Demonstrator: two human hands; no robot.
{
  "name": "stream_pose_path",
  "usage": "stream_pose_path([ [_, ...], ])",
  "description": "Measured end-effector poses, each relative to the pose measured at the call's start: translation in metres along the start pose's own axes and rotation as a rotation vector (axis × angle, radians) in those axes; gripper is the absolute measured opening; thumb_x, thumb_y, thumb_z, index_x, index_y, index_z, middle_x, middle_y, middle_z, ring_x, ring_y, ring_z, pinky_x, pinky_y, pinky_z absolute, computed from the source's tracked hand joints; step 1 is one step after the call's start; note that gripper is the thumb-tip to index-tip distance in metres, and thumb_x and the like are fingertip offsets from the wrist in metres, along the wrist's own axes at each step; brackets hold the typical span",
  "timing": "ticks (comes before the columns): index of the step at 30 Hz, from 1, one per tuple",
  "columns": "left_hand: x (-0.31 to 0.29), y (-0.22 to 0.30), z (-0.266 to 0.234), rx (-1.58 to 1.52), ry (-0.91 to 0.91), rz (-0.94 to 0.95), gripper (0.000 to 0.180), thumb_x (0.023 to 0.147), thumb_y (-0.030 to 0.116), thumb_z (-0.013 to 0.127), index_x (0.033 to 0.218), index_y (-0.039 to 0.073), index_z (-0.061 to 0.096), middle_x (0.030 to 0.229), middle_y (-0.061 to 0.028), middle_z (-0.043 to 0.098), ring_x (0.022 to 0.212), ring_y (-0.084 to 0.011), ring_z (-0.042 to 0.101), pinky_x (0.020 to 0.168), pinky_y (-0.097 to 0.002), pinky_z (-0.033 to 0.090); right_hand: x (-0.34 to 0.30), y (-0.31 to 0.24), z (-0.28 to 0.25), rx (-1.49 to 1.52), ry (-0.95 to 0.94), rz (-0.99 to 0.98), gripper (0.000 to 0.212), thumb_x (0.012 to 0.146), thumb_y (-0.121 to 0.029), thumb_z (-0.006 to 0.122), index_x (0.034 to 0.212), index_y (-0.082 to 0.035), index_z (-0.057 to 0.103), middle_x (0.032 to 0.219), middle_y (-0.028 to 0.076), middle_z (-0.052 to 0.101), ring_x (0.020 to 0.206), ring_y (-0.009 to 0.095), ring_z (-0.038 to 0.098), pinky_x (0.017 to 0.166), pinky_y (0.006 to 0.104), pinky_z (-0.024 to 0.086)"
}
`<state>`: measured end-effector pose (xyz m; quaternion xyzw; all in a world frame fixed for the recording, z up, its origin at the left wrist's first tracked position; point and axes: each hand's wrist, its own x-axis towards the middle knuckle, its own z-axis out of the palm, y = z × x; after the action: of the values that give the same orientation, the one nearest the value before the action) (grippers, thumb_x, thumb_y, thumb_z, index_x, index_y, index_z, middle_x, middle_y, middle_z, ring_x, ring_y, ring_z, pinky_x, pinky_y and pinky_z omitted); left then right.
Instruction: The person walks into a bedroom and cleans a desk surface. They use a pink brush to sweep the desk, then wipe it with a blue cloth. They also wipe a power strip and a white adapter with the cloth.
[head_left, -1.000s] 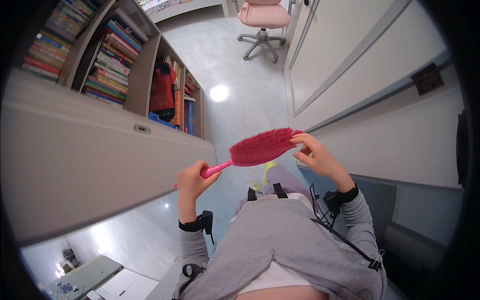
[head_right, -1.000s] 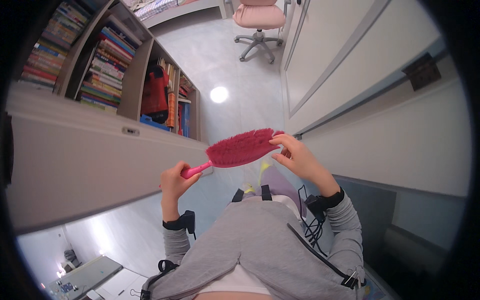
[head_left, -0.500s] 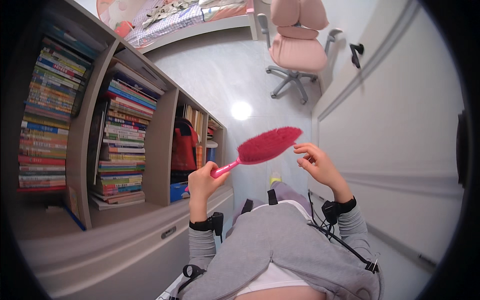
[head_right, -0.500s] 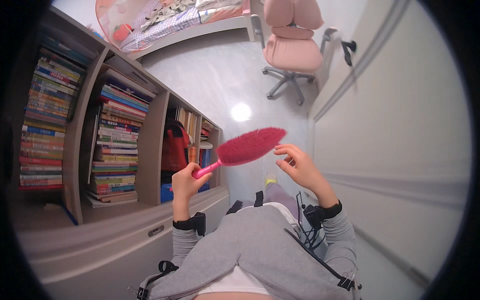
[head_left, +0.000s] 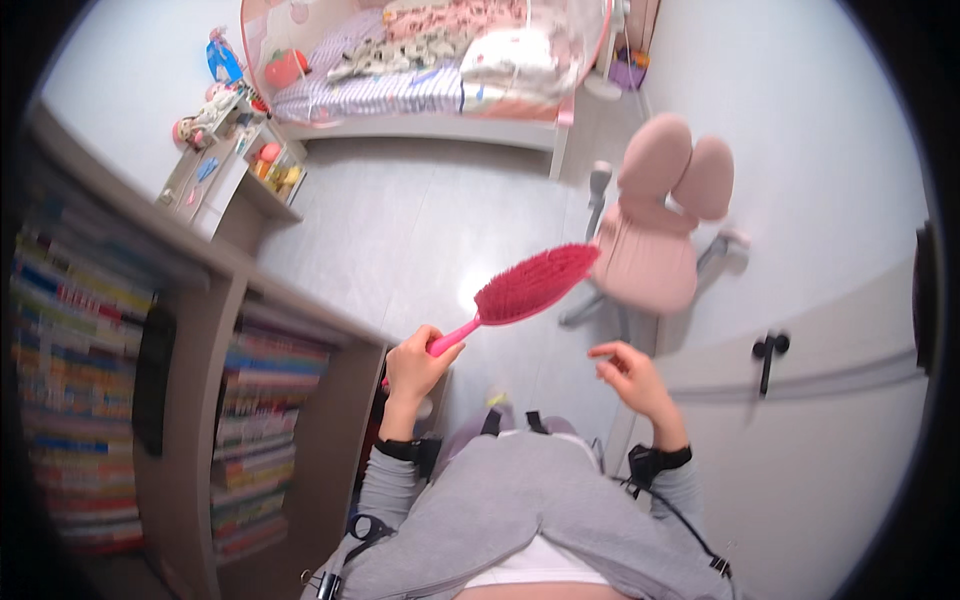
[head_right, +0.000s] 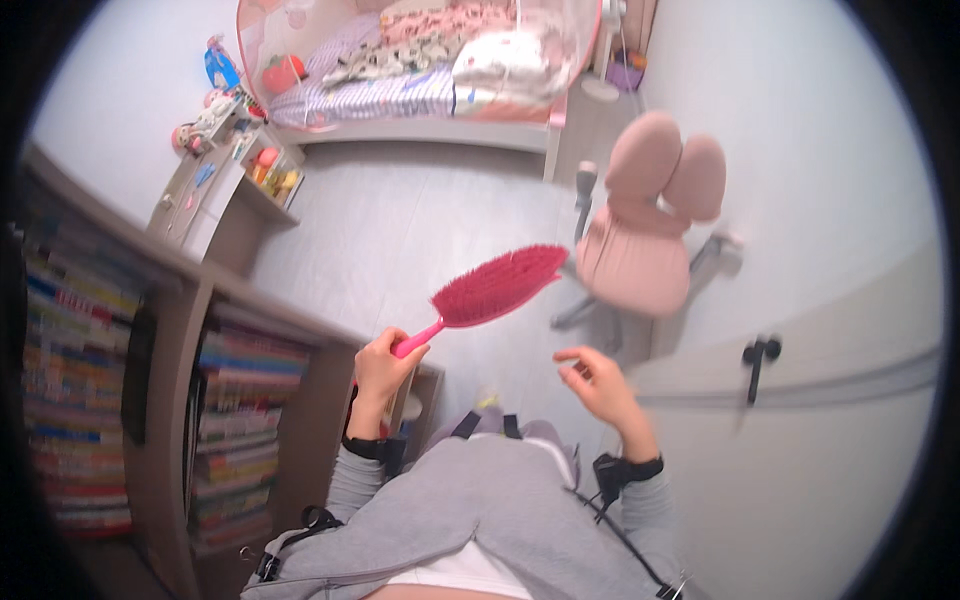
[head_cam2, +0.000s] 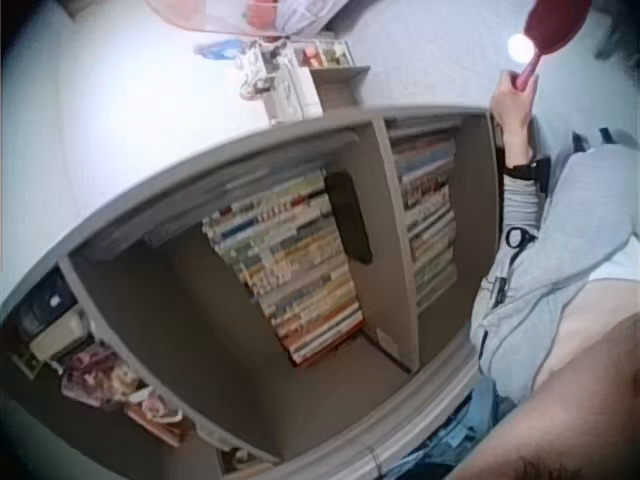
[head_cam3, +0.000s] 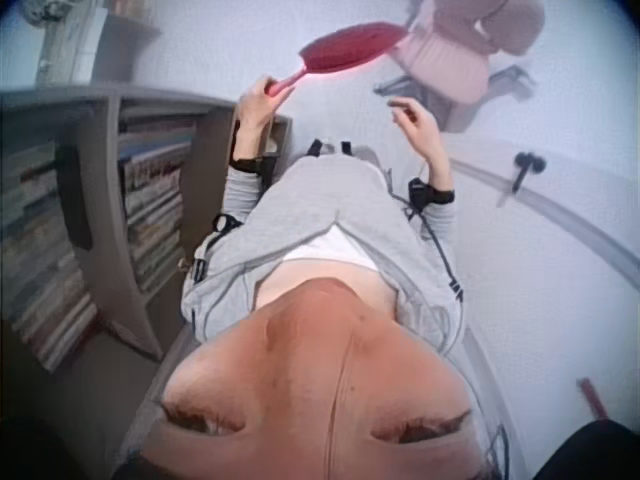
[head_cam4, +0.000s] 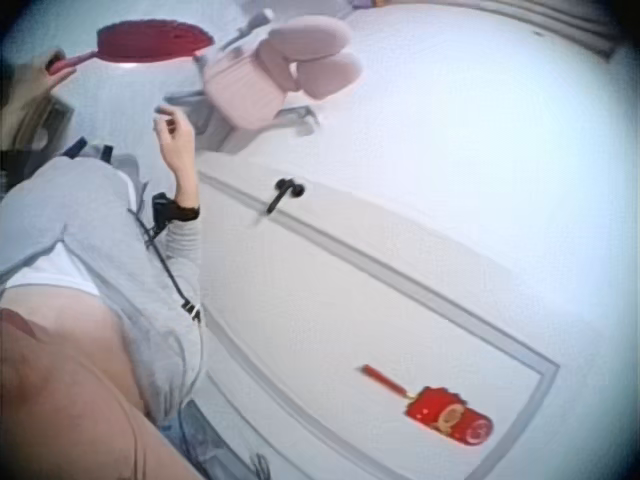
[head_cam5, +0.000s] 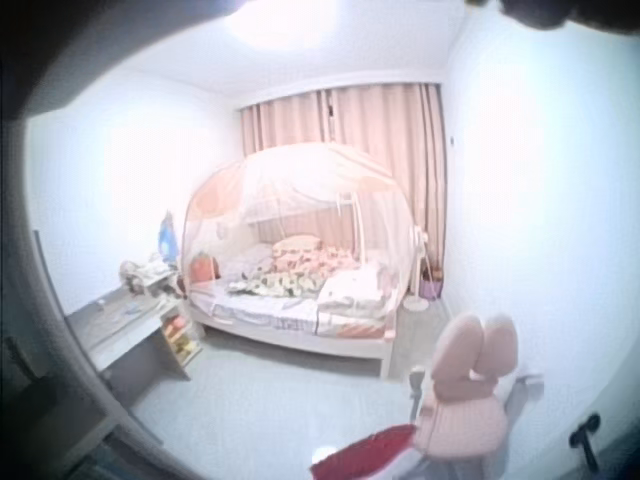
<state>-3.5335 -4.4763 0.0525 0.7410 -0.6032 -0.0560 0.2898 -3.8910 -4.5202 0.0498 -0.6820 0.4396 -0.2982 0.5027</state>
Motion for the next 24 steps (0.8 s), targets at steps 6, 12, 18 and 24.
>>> stream_pose_path([
  [6,0.166,0.008,0.046,-0.218,0.002,0.009,0.036,0.076,0.044,0.079,0.085,0.011,0.066,0.068,-0.0068,0.067,0.061,-0.0258,0.066,0.057,-0.0363,0.050,0.121,-0.003,-0.031,0.155,0.053,0.074,0.021,0.096,-0.008,0.058,0.115,-0.001,0.062,0.102,0.004,0.069,0.083,0.010,0.063,0.074,0.0256,0.051],
  [12,0.304,-0.005,0.084,-0.249,-0.044,-0.169,0.040,0.079,0.048,0.075,0.086,0.010,0.066,0.070,-0.0080,0.067,0.064,-0.0266,0.066,0.059,-0.0377,0.050,0.284,0.013,-0.072,0.165,-0.042,0.137,0.021,0.099,-0.012,0.056,0.117,-0.001,0.061,0.109,0.005,0.069,0.085,0.012,0.063,0.074,0.0256,0.052],
  [18,0.402,-0.043,0.038,-0.138,0.068,-0.377,0.039,0.079,0.047,0.074,0.087,0.010,0.066,0.071,-0.0086,0.067,0.066,-0.0284,0.066,0.060,-0.0390,0.050,0.495,-0.039,-0.088,0.195,-0.274,0.129,0.022,0.100,-0.013,0.055,0.118,-0.001,0.060,0.108,0.008,0.070,0.083,0.013,0.064,0.073,0.0262,0.052],
  [24,0.441,-0.111,-0.020,-0.078,0.232,-0.704,0.040,0.079,0.048,0.074,0.087,0.010,0.065,0.072,-0.0093,0.067,0.065,-0.0297,0.065,0.060,-0.0397,0.049,0.688,-0.119,-0.019,0.008,-0.539,-0.084,0.022,0.097,-0.014,0.059,0.114,0.000,0.063,0.102,0.008,0.072,0.079,0.013,0.065,0.072,0.0269,0.053],
])
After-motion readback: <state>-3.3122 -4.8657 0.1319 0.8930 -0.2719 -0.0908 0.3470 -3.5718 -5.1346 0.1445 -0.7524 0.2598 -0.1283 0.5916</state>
